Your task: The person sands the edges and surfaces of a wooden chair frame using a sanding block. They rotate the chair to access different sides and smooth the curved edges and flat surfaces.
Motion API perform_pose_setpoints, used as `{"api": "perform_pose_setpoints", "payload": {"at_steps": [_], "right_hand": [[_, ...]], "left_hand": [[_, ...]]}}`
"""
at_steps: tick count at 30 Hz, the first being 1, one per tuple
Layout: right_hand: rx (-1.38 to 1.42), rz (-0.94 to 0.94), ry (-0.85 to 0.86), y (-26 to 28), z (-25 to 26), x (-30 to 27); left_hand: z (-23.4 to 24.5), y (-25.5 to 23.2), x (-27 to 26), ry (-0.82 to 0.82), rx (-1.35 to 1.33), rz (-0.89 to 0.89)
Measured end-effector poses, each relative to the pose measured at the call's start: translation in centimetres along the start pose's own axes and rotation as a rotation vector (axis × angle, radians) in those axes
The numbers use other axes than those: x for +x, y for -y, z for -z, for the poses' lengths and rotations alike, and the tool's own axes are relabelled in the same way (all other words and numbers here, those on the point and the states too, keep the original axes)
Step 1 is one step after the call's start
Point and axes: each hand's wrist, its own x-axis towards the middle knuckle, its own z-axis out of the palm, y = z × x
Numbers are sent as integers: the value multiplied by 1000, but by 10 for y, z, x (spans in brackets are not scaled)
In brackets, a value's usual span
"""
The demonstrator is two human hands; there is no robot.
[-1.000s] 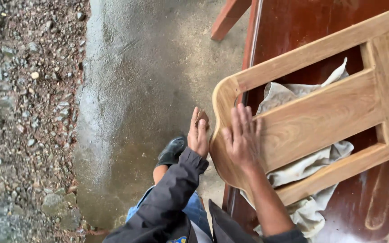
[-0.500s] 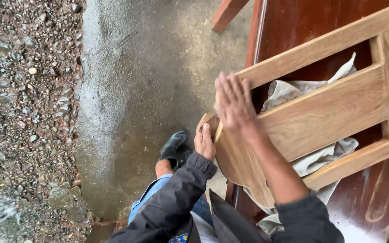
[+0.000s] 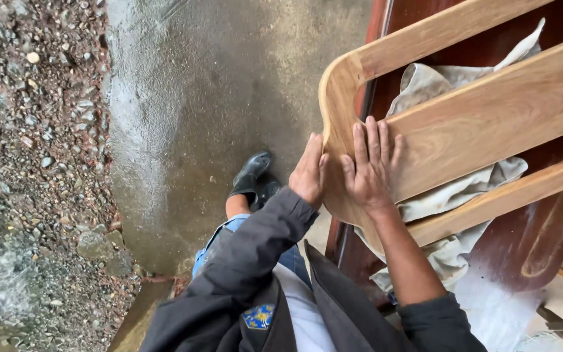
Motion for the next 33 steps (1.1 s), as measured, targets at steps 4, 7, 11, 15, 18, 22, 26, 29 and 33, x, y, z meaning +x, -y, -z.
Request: {"api": "perform_pose_setpoints", "payload": {"at_steps": [4, 7, 11, 15, 18, 22, 26, 29, 33], "right_hand": [[-10, 3, -6, 1, 1, -1], [-18, 6, -10, -1, -3, 2], [5, 14, -24, -1, -2, 2], [0, 7, -31, -2, -5, -2], [-18, 5, -30, -4, -9, 0], [-1, -2, 3, -5, -5, -1], [2, 2, -6, -1, -1, -3], [-12, 17, -18, -1, 1, 0], [-38, 22, -35, -8, -13, -5]], "left_hand": [[-1, -1, 10, 29, -13, 52], [-22, 13, 49, 50, -7, 102], [-12, 7, 14, 3, 34, -10], [-34, 20, 19, -153, 188, -207], [-47, 28, 26, -188, 297, -194], [-29, 10, 14, -227, 492, -329], [-34, 28, 21, -283, 495, -372], [-22, 19, 12, -287, 514, -450], [-36, 11, 35, -412, 600, -457]]}}
